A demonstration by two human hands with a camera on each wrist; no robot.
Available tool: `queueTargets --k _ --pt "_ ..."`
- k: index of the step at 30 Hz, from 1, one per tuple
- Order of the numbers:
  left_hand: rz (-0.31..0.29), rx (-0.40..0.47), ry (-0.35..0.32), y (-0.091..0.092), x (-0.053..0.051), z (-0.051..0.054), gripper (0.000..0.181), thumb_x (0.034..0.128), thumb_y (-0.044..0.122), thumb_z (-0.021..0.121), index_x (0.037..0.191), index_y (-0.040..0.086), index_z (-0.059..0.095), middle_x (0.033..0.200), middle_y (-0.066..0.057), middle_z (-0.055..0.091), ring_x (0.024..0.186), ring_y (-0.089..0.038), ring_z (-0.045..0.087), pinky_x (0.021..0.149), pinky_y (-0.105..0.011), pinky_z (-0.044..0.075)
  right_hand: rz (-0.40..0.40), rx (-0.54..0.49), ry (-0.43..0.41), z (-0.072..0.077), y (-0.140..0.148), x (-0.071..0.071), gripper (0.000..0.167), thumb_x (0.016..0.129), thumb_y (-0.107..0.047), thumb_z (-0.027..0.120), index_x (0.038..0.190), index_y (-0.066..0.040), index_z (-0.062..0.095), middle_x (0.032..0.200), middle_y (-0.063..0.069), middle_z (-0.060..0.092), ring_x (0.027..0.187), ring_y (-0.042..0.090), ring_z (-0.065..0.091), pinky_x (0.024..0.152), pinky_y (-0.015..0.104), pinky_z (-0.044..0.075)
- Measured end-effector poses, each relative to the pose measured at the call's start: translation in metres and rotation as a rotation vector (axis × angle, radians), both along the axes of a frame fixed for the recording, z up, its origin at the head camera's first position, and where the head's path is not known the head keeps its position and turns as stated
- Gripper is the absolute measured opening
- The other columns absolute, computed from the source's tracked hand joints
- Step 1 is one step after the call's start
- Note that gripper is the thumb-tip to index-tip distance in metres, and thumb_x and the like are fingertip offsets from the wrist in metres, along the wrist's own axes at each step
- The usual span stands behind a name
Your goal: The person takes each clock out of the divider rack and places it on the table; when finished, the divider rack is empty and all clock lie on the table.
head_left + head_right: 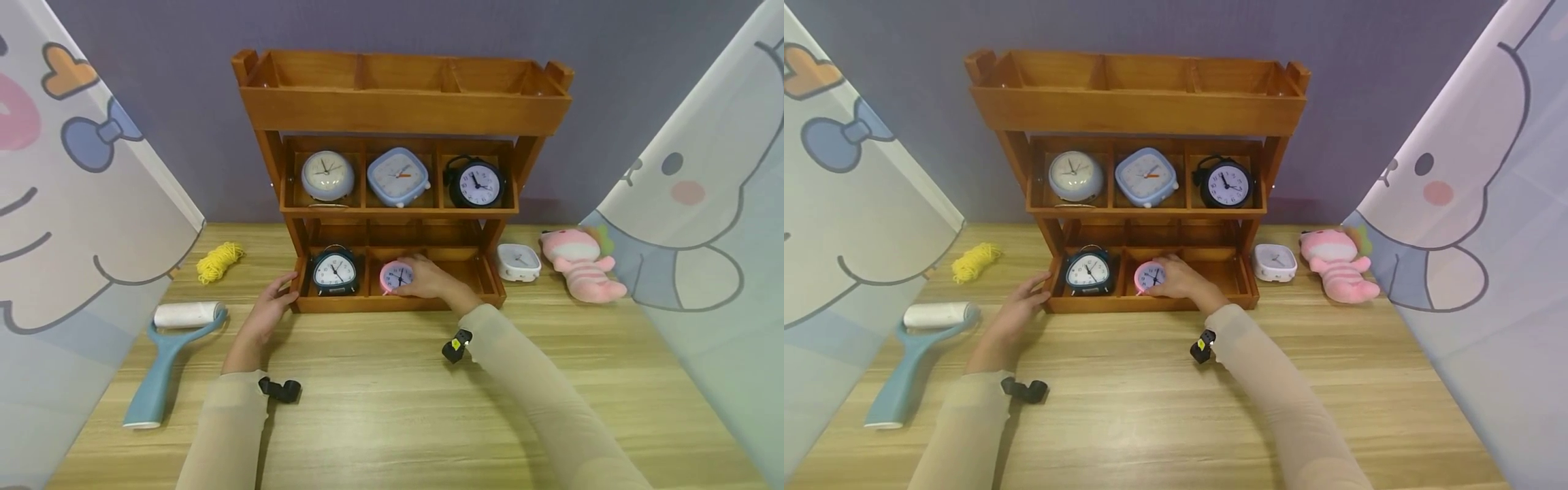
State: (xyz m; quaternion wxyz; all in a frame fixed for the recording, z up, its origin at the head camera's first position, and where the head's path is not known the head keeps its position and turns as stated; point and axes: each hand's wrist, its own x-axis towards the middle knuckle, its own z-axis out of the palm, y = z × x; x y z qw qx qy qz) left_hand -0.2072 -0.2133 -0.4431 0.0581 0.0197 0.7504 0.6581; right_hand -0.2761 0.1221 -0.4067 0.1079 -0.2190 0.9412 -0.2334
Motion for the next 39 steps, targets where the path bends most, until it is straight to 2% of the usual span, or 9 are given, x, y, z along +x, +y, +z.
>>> queueTargets --k 7,15,24,31,34,39 --pt "-0.004 0.003 -0.007 -0.001 -0.001 -0.002 0.052 0.1028 0.000 0.040 0.151 -0.006 0.022 0.158 -0.021 0.010 0.140 -0.041 0.016 0.113 -0.052 0.019 -0.010 -0.006 0.001 -0.003 0.001 -0.002 0.085 0.079 -0.041 0.080 0.145 -0.003 0.043 0.148 0.018 0.038 0.129 0.033 0.039 0.103 0.047 0.039" --pt "0.003 -0.004 0.003 -0.001 0.001 -0.002 0.051 0.1025 -0.001 0.041 0.150 -0.007 0.024 0.158 -0.022 0.012 0.140 -0.041 0.018 0.113 -0.051 0.021 0.037 -0.006 -0.017 -0.003 0.000 -0.008 0.089 0.078 -0.040 0.081 0.146 0.001 0.041 0.149 0.021 0.035 0.132 0.035 0.036 0.106 0.046 0.035" --pt "0.003 -0.015 0.003 0.000 0.000 -0.002 0.051 0.1028 0.001 0.041 0.151 -0.006 0.024 0.158 -0.022 0.013 0.140 -0.041 0.018 0.113 -0.051 0.021 0.013 -0.057 0.050 -0.009 0.000 -0.009 0.088 0.070 -0.040 0.085 0.141 0.000 0.050 0.142 0.019 0.044 0.121 0.034 0.045 0.099 0.047 0.042" --pt "0.008 -0.013 -0.012 -0.001 -0.001 -0.002 0.051 0.1029 0.002 0.041 0.151 -0.006 0.024 0.158 -0.022 0.012 0.141 -0.041 0.016 0.113 -0.051 0.020 0.018 -0.061 0.111 -0.013 0.002 -0.009 0.086 0.068 -0.041 0.084 0.138 -0.002 0.052 0.141 0.017 0.047 0.124 0.033 0.044 0.098 0.046 0.042" --pt "0.008 -0.001 -0.023 0.000 0.000 0.002 0.051 0.1026 0.000 0.041 0.150 -0.007 0.024 0.158 -0.023 0.012 0.141 -0.041 0.016 0.113 -0.051 0.019 0.004 -0.078 0.114 -0.013 0.004 -0.009 0.087 0.069 -0.043 0.083 0.139 -0.002 0.052 0.142 0.018 0.045 0.124 0.033 0.044 0.099 0.046 0.041" --pt "-0.008 0.030 -0.033 0.007 0.010 0.020 0.052 0.1015 -0.004 0.039 0.149 -0.011 0.021 0.156 -0.028 0.010 0.140 -0.045 0.016 0.112 -0.053 0.019 -0.002 -0.101 0.144 -0.008 0.010 -0.009 0.086 0.072 -0.043 0.082 0.141 -0.003 0.051 0.142 0.018 0.045 0.123 0.033 0.045 0.100 0.047 0.041"
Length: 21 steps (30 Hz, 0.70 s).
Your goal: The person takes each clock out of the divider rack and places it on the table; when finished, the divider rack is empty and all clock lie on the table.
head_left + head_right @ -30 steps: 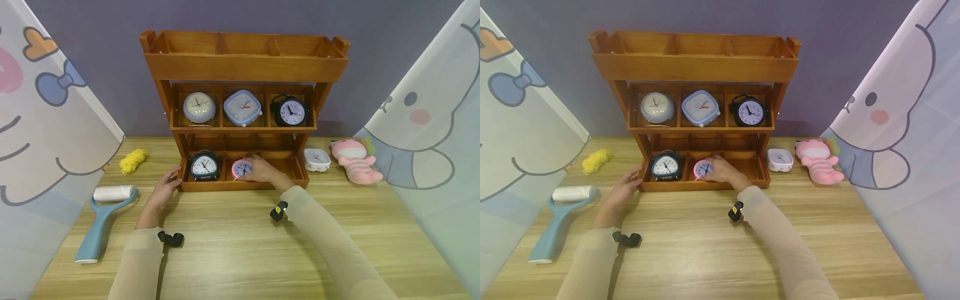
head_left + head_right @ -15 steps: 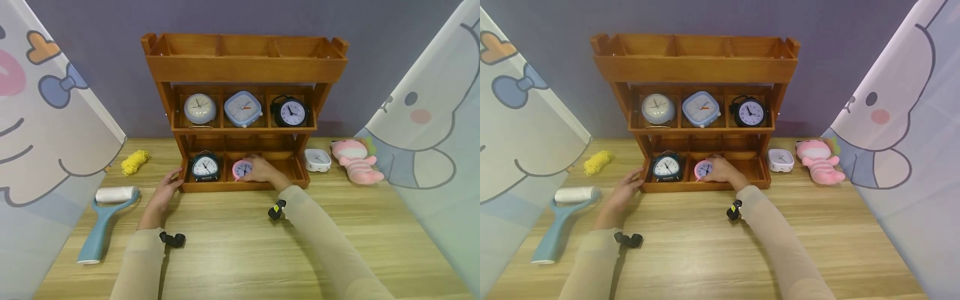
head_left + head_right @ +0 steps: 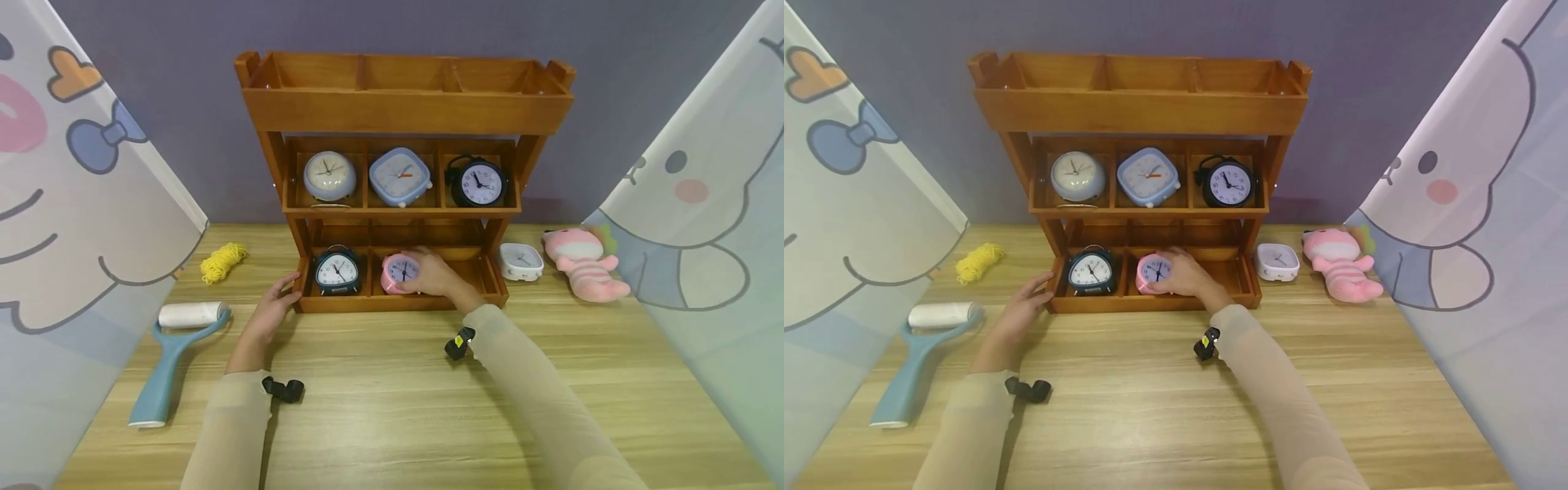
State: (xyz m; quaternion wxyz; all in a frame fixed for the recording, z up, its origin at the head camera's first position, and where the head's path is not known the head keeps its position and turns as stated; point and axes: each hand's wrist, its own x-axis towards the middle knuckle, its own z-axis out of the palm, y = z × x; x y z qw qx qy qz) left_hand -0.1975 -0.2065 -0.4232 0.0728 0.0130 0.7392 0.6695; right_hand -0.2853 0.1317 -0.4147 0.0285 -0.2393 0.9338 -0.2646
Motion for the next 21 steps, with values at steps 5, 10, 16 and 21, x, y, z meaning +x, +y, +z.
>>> queueTargets --k 5,10,16,21 --pt "0.005 -0.013 0.016 -0.003 -0.004 -0.011 0.053 0.1024 -0.001 0.041 0.151 -0.007 0.021 0.157 -0.026 0.011 0.139 -0.042 0.018 0.112 -0.051 0.021 0.010 -0.028 0.038 0.019 0.010 0.006 0.084 0.073 -0.041 0.082 0.141 -0.002 0.051 0.141 0.018 0.045 0.123 0.033 0.045 0.099 0.049 0.041" --pt "0.012 -0.013 0.028 -0.007 -0.012 -0.025 0.052 0.1031 0.002 0.042 0.152 -0.004 0.023 0.157 -0.023 0.013 0.139 -0.039 0.021 0.113 -0.049 0.022 0.032 -0.044 0.052 0.040 0.034 0.021 0.084 0.073 -0.039 0.082 0.141 -0.003 0.051 0.141 0.016 0.045 0.119 0.032 0.048 0.093 0.049 0.044" --pt "0.015 -0.032 0.031 -0.008 -0.011 -0.026 0.051 0.1029 0.001 0.041 0.151 -0.004 0.025 0.156 -0.023 0.015 0.139 -0.039 0.021 0.112 -0.050 0.023 -0.016 -0.078 0.046 0.054 0.078 0.039 0.083 0.073 -0.035 0.082 0.141 0.000 0.049 0.139 0.015 0.045 0.117 0.034 0.048 0.094 0.053 0.044" --pt "0.009 -0.026 0.030 -0.008 -0.010 -0.024 0.052 0.1032 0.003 0.042 0.152 -0.004 0.024 0.157 -0.023 0.013 0.140 -0.040 0.019 0.112 -0.050 0.022 -0.074 -0.051 0.046 0.062 0.116 0.054 0.082 0.073 -0.031 0.082 0.142 0.000 0.048 0.141 0.018 0.043 0.117 0.038 0.047 0.091 0.057 0.044"
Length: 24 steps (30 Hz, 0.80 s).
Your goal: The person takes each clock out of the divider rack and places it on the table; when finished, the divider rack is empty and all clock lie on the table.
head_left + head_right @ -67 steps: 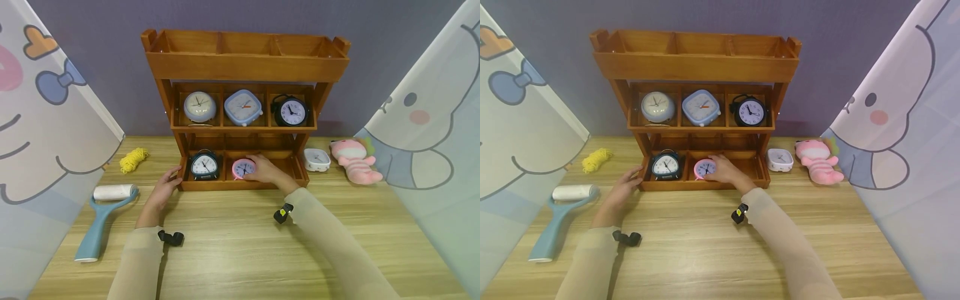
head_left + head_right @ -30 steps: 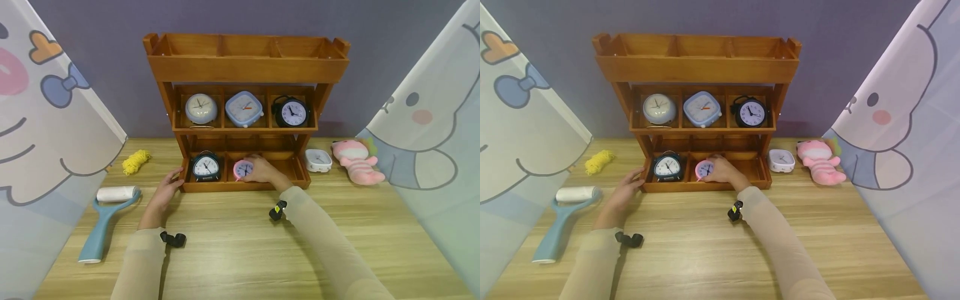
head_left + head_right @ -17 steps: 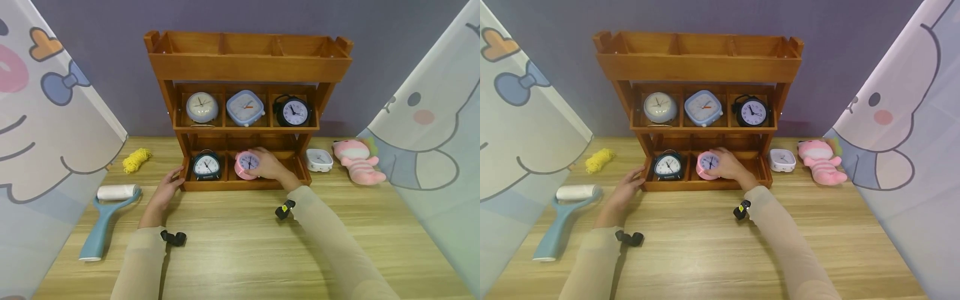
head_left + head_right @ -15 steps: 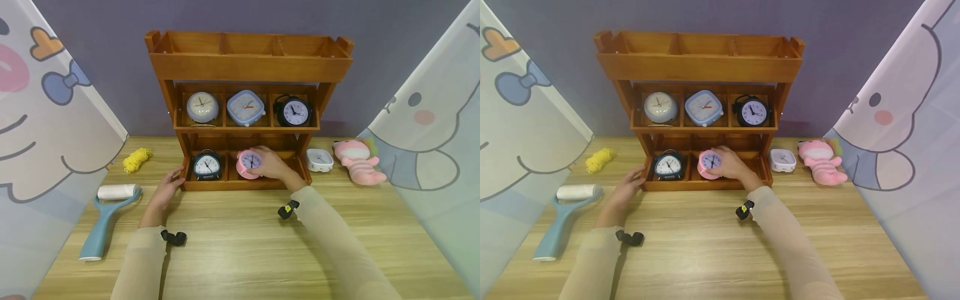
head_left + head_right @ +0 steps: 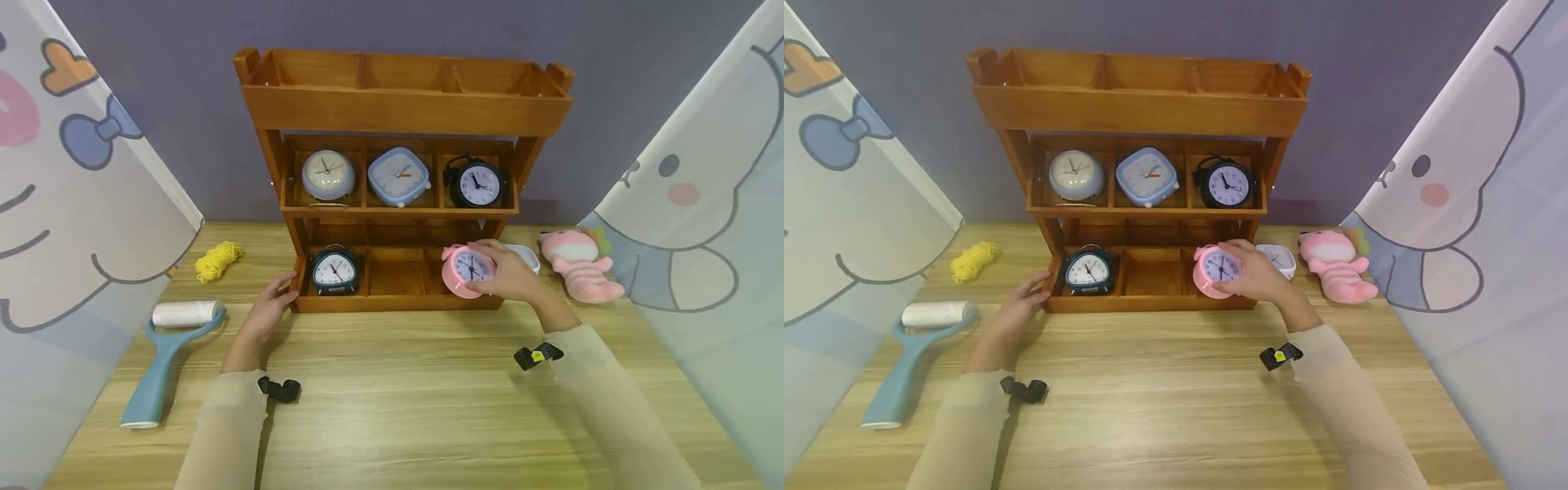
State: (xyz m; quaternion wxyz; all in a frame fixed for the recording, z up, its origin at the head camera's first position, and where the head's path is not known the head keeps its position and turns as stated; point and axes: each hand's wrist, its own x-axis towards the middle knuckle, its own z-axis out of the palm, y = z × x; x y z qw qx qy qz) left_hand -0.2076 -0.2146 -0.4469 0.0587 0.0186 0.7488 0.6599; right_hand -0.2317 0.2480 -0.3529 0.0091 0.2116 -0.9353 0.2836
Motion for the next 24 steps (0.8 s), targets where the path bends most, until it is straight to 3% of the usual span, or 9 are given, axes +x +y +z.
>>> queueTargets --k 12,20,24 --pt "-0.006 -0.006 0.003 0.000 -0.001 0.000 0.051 0.1027 0.001 0.041 0.151 -0.004 0.025 0.156 -0.023 0.015 0.139 -0.040 0.022 0.112 -0.051 0.023 -0.076 0.025 0.018 -0.002 0.088 0.029 0.078 0.078 -0.028 0.082 0.140 0.004 0.048 0.148 0.027 0.033 0.123 0.045 0.040 0.088 0.056 0.041" --pt "-0.010 0.003 0.002 0.000 -0.001 0.001 0.052 0.1031 0.002 0.041 0.151 -0.005 0.024 0.157 -0.024 0.014 0.139 -0.041 0.021 0.112 -0.051 0.022 -0.092 0.022 -0.006 -0.020 0.123 0.036 0.074 0.076 -0.025 0.083 0.137 0.002 0.050 0.136 0.026 0.044 0.097 0.038 0.053 0.076 0.045 0.045" --pt "-0.005 -0.013 0.002 0.000 -0.001 -0.001 0.052 0.1030 0.003 0.042 0.151 -0.004 0.025 0.157 -0.023 0.014 0.140 -0.041 0.020 0.112 -0.051 0.022 -0.042 0.002 -0.032 -0.035 0.133 0.035 0.073 0.078 -0.021 0.083 0.139 0.001 0.049 0.135 0.022 0.049 0.105 0.033 0.052 0.081 0.030 0.045"
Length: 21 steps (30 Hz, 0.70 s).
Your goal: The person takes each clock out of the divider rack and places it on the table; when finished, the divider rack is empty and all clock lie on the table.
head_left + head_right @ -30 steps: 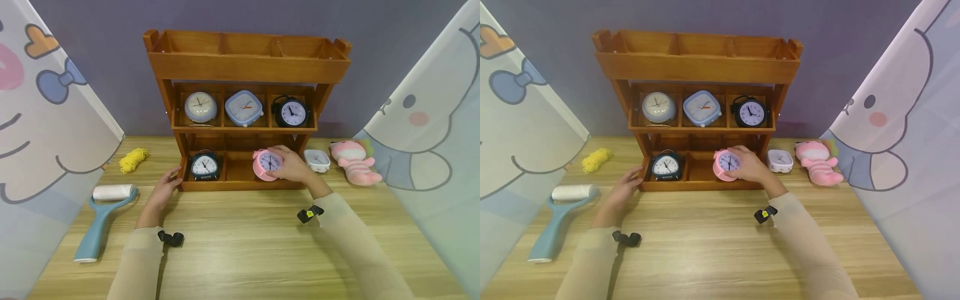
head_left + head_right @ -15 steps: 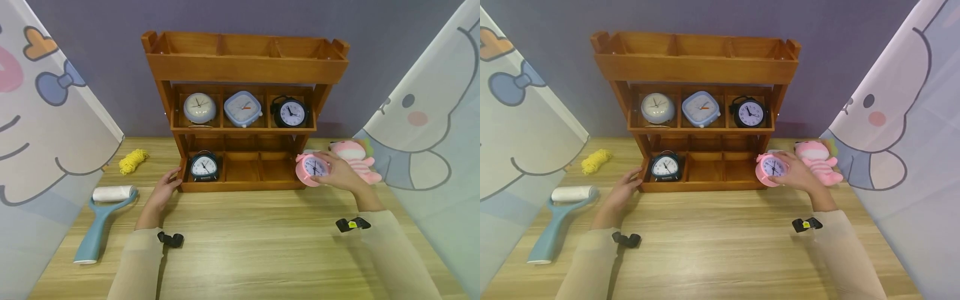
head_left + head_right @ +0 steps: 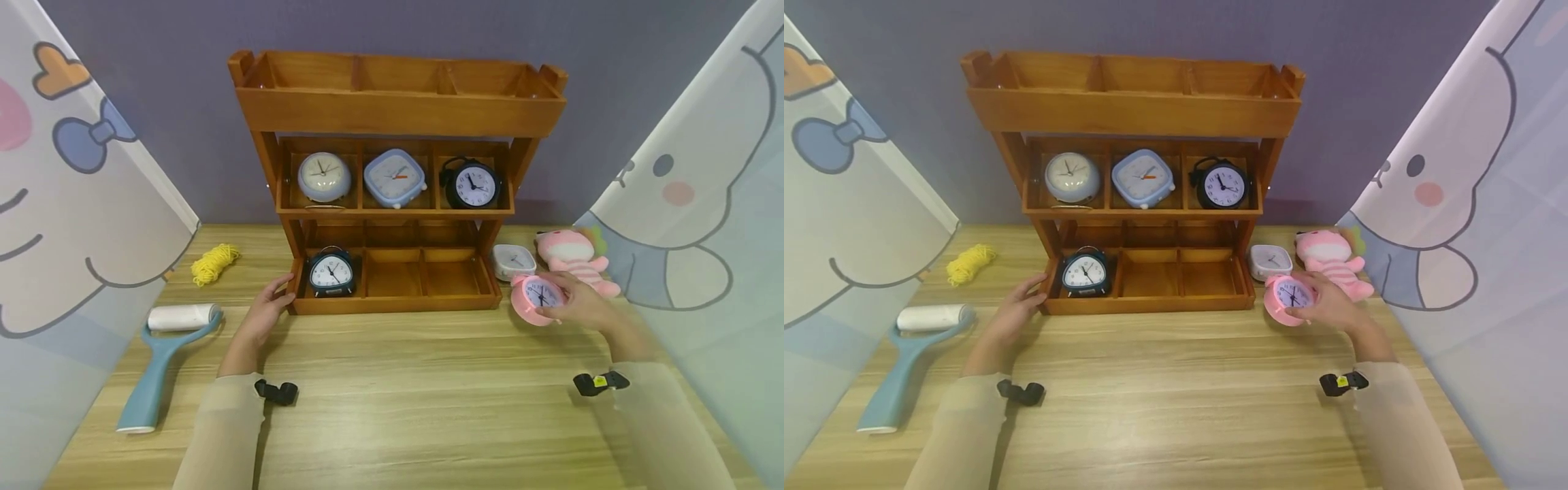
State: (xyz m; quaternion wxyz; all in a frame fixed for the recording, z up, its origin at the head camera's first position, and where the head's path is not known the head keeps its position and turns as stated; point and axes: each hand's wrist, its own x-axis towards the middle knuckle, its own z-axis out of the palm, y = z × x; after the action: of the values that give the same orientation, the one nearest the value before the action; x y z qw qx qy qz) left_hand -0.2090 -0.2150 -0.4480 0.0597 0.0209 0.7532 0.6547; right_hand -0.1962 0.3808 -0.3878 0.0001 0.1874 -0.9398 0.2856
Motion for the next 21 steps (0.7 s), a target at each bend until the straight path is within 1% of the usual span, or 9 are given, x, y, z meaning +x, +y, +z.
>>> queueTargets --k 3,5,7,10,11,13,16,21 --pt "0.002 -0.007 -0.002 -0.001 0.000 -0.001 0.052 0.1030 0.003 0.043 0.151 -0.004 0.025 0.157 -0.023 0.014 0.140 -0.041 0.019 0.112 -0.051 0.022 0.064 -0.019 0.021 -0.013 0.002 -0.003 0.073 0.077 -0.016 0.083 0.137 0.005 0.049 0.134 0.022 0.051 0.116 0.034 0.047 0.089 0.021 0.038" --pt "0.003 -0.009 -0.004 -0.001 0.000 -0.001 0.052 0.1031 0.003 0.043 0.151 -0.003 0.025 0.157 -0.023 0.014 0.140 -0.041 0.018 0.112 -0.051 0.022 0.087 -0.015 0.034 -0.019 0.001 -0.004 0.071 0.077 -0.017 0.083 0.136 0.006 0.050 0.133 0.024 0.051 0.116 0.035 0.046 0.090 0.020 0.036" --pt "0.003 -0.009 -0.003 0.000 0.000 0.000 0.052 0.1030 0.003 0.043 0.151 -0.004 0.025 0.157 -0.023 0.013 0.140 -0.042 0.018 0.112 -0.051 0.021 0.098 -0.019 0.024 -0.024 0.000 -0.006 0.070 0.077 -0.016 0.082 0.135 0.006 0.050 0.132 0.024 0.051 0.112 0.036 0.048 0.087 0.025 0.041" --pt "0.005 -0.006 -0.007 0.000 0.001 0.001 0.052 0.1029 0.003 0.043 0.151 -0.004 0.025 0.157 -0.023 0.013 0.140 -0.041 0.018 0.113 -0.051 0.021 0.081 -0.003 -0.012 -0.028 -0.003 -0.007 0.071 0.077 -0.021 0.083 0.135 0.003 0.049 0.128 0.020 0.053 0.104 0.032 0.051 0.075 0.030 0.049" --pt "0.004 -0.004 -0.008 0.000 0.002 0.001 0.052 0.1028 0.003 0.043 0.151 -0.004 0.024 0.157 -0.023 0.013 0.140 -0.041 0.017 0.113 -0.051 0.021 0.072 0.003 -0.021 -0.029 -0.004 -0.007 0.072 0.077 -0.023 0.084 0.135 0.002 0.049 0.127 0.019 0.053 0.102 0.031 0.051 0.074 0.032 0.050" --pt "0.005 -0.002 -0.008 0.001 0.002 0.002 0.052 0.1027 0.002 0.042 0.151 -0.005 0.025 0.157 -0.023 0.013 0.140 -0.041 0.018 0.113 -0.051 0.021 0.049 0.012 -0.033 -0.030 -0.007 -0.008 0.074 0.075 -0.027 0.085 0.134 0.001 0.049 0.124 0.016 0.054 0.102 0.030 0.051 0.075 0.037 0.050" --pt "0.003 0.001 -0.009 0.000 0.002 0.002 0.052 0.1029 0.002 0.042 0.151 -0.004 0.025 0.157 -0.023 0.013 0.140 -0.041 0.018 0.113 -0.051 0.021 0.025 0.037 -0.031 -0.030 -0.009 -0.009 0.078 0.074 -0.031 0.086 0.134 0.001 0.049 0.124 0.016 0.055 0.104 0.030 0.050 0.082 0.044 0.046" --pt "-0.003 -0.006 -0.005 -0.001 0.002 0.002 0.052 0.1031 0.003 0.042 0.152 -0.004 0.024 0.157 -0.023 0.013 0.140 -0.041 0.018 0.113 -0.051 0.021 0.022 0.041 -0.044 -0.030 -0.009 -0.010 0.080 0.075 -0.031 0.085 0.136 0.004 0.047 0.129 0.021 0.051 0.109 0.036 0.049 0.088 0.052 0.044"
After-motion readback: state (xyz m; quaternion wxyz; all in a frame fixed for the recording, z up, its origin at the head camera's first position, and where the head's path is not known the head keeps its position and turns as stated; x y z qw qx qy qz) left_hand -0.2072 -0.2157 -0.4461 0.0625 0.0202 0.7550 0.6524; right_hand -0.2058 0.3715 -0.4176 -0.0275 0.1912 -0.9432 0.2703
